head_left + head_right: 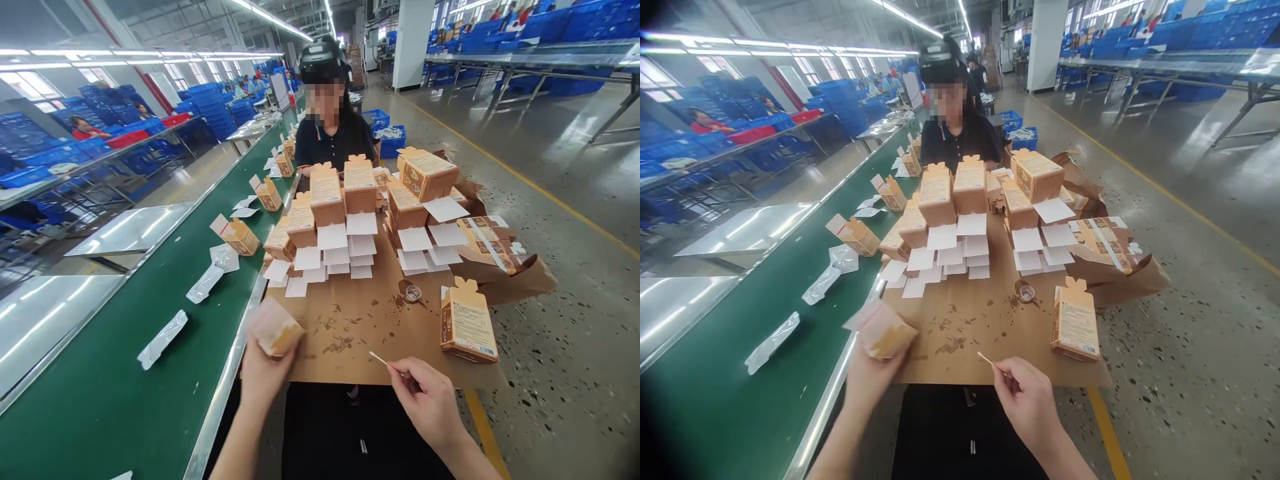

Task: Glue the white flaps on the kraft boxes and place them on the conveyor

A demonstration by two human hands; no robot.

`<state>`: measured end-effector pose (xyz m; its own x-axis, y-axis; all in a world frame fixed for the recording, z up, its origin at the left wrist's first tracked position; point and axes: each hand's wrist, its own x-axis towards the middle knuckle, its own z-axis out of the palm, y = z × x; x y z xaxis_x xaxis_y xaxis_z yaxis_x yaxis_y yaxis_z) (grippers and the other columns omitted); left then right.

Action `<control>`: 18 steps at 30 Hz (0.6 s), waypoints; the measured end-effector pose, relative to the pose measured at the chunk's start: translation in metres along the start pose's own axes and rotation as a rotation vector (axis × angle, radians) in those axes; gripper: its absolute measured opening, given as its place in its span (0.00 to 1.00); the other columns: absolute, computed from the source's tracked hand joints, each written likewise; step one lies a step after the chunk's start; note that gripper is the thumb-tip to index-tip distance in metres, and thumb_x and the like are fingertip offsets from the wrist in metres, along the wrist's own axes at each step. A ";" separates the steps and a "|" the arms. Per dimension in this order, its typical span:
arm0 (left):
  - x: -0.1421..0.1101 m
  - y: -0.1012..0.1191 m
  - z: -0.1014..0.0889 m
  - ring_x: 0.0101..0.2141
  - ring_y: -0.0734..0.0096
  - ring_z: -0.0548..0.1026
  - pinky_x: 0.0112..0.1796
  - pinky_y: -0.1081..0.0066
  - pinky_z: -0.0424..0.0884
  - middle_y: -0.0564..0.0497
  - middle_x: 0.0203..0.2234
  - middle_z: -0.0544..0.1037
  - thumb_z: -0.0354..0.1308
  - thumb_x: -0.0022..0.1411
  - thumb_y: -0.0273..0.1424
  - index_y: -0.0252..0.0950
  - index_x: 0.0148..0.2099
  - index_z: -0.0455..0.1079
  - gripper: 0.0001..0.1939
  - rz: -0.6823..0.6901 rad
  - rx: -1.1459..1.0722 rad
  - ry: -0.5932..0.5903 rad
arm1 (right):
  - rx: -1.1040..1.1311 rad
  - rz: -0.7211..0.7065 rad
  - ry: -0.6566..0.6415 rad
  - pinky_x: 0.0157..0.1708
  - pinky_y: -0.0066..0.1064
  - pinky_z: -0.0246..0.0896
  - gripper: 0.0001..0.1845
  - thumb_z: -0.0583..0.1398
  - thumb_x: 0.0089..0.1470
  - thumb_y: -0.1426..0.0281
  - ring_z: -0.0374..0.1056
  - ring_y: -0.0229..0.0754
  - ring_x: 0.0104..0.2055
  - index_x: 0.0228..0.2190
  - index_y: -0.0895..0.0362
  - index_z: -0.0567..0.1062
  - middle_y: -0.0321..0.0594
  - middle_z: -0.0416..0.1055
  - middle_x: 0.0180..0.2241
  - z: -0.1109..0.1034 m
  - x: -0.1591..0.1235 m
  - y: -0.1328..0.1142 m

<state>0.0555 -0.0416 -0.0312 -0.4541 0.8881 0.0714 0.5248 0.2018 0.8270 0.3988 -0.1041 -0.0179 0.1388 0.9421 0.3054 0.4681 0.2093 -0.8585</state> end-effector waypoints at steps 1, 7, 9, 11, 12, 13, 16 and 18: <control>0.012 -0.009 -0.017 0.55 0.29 0.88 0.55 0.40 0.86 0.44 0.48 0.88 0.81 0.48 0.48 0.48 0.55 0.69 0.37 -0.075 0.047 0.121 | -0.005 -0.003 0.022 0.21 0.35 0.70 0.19 0.66 0.74 0.59 0.71 0.44 0.20 0.29 0.47 0.85 0.37 0.77 0.22 -0.005 -0.001 0.003; 0.077 -0.035 -0.094 0.63 0.27 0.85 0.65 0.33 0.81 0.39 0.54 0.86 0.82 0.48 0.46 0.47 0.56 0.64 0.40 -0.338 0.219 0.360 | 0.013 -0.043 0.082 0.18 0.33 0.71 0.18 0.70 0.71 0.57 0.71 0.44 0.18 0.28 0.47 0.86 0.36 0.77 0.20 -0.012 0.006 0.011; 0.081 -0.035 -0.097 0.64 0.28 0.84 0.68 0.33 0.79 0.38 0.55 0.84 0.82 0.48 0.45 0.44 0.58 0.66 0.41 -0.333 0.207 0.303 | 0.029 -0.078 0.065 0.18 0.31 0.69 0.19 0.69 0.71 0.56 0.69 0.43 0.17 0.28 0.48 0.86 0.35 0.76 0.20 -0.006 0.010 0.009; 0.073 -0.037 -0.094 0.67 0.27 0.81 0.70 0.32 0.77 0.36 0.58 0.81 0.83 0.45 0.46 0.41 0.63 0.68 0.48 -0.266 0.177 0.345 | 0.036 -0.122 0.068 0.17 0.30 0.67 0.19 0.69 0.72 0.57 0.66 0.40 0.17 0.28 0.48 0.85 0.33 0.73 0.19 -0.003 0.012 0.008; 0.065 -0.040 -0.092 0.68 0.27 0.78 0.70 0.31 0.76 0.36 0.59 0.79 0.84 0.43 0.47 0.39 0.66 0.68 0.52 -0.216 0.164 0.417 | 0.034 -0.139 0.074 0.18 0.29 0.67 0.19 0.69 0.72 0.58 0.66 0.40 0.17 0.28 0.49 0.85 0.33 0.73 0.19 -0.003 0.012 0.008; 0.056 -0.043 -0.089 0.69 0.27 0.76 0.70 0.31 0.76 0.37 0.59 0.76 0.84 0.43 0.49 0.38 0.69 0.68 0.55 -0.156 0.148 0.505 | 0.027 -0.148 0.080 0.18 0.29 0.68 0.18 0.70 0.72 0.58 0.67 0.40 0.18 0.29 0.49 0.85 0.33 0.74 0.20 -0.004 0.011 0.010; 0.042 -0.044 -0.078 0.62 0.38 0.78 0.64 0.37 0.81 0.42 0.56 0.73 0.81 0.50 0.53 0.39 0.67 0.72 0.48 0.064 0.013 0.663 | 0.004 -0.136 0.092 0.20 0.30 0.73 0.15 0.70 0.72 0.59 0.72 0.42 0.19 0.30 0.48 0.86 0.35 0.78 0.22 -0.011 0.007 0.016; 0.056 -0.026 -0.065 0.53 0.50 0.81 0.59 0.46 0.83 0.45 0.53 0.74 0.78 0.58 0.54 0.41 0.63 0.75 0.37 0.179 -0.159 0.563 | 0.009 -0.122 0.103 0.19 0.30 0.74 0.16 0.71 0.71 0.58 0.73 0.43 0.19 0.30 0.48 0.86 0.36 0.79 0.23 -0.012 0.007 0.019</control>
<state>-0.0307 -0.0237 -0.0128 -0.7026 0.5390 0.4645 0.5337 -0.0326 0.8450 0.4194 -0.0971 -0.0274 0.1705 0.8777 0.4479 0.4792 0.3234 -0.8160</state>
